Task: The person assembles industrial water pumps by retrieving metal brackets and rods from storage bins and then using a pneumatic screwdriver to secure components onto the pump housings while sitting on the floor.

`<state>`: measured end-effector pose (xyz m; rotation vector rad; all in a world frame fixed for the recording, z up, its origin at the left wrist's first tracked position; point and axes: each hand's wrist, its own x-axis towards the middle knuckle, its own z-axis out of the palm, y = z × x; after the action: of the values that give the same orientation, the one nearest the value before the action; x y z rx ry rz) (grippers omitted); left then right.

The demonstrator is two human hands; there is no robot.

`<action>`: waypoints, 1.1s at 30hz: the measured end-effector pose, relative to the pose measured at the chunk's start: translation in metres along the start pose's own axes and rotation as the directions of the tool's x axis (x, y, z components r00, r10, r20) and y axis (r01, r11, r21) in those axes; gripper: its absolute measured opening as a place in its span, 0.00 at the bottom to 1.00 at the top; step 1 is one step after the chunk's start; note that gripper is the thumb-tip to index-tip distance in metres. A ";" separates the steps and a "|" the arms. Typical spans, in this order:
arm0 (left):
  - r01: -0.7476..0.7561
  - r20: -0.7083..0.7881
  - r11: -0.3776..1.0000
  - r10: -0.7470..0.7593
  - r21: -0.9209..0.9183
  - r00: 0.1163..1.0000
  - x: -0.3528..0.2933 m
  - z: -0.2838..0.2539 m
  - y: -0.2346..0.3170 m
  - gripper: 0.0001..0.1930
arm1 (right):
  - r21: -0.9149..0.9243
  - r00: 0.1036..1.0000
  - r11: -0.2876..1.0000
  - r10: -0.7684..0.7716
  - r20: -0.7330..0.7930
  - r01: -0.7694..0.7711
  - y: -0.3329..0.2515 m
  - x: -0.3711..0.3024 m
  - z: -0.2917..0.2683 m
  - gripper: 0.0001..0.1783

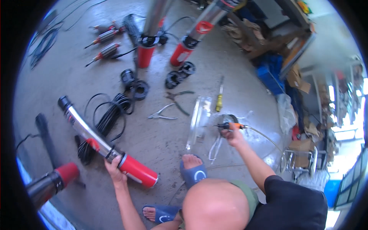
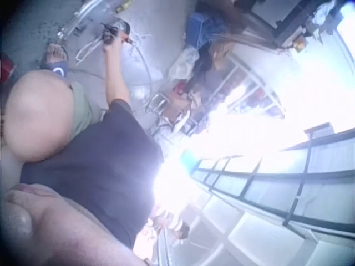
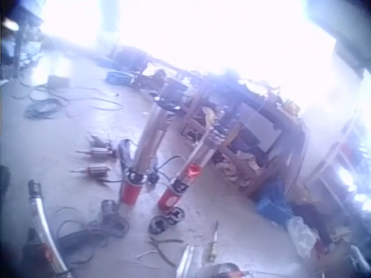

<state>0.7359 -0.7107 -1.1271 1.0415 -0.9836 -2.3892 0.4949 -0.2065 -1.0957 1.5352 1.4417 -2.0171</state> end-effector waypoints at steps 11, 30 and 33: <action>-0.065 0.011 0.994 0.067 -0.090 0.998 -0.004 0.013 0.015 0.30 | 0.110 0.941 0.992 -0.093 0.326 0.060 -0.036 0.044 0.000 0.16; -0.098 -0.053 0.995 0.098 0.003 0.994 -0.006 0.007 0.010 0.30 | 0.335 -0.171 0.538 -0.331 0.928 0.774 0.195 -0.278 0.267 0.29; -0.082 -0.056 0.996 0.083 0.017 0.995 -0.004 0.008 0.012 0.30 | -0.016 0.084 0.678 -0.067 0.994 0.735 0.223 -0.259 0.293 0.27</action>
<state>0.7328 -0.7130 -1.1125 1.0472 -1.0057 -2.2770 0.5762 -0.6421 -1.0143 -0.6228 1.6015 -1.8081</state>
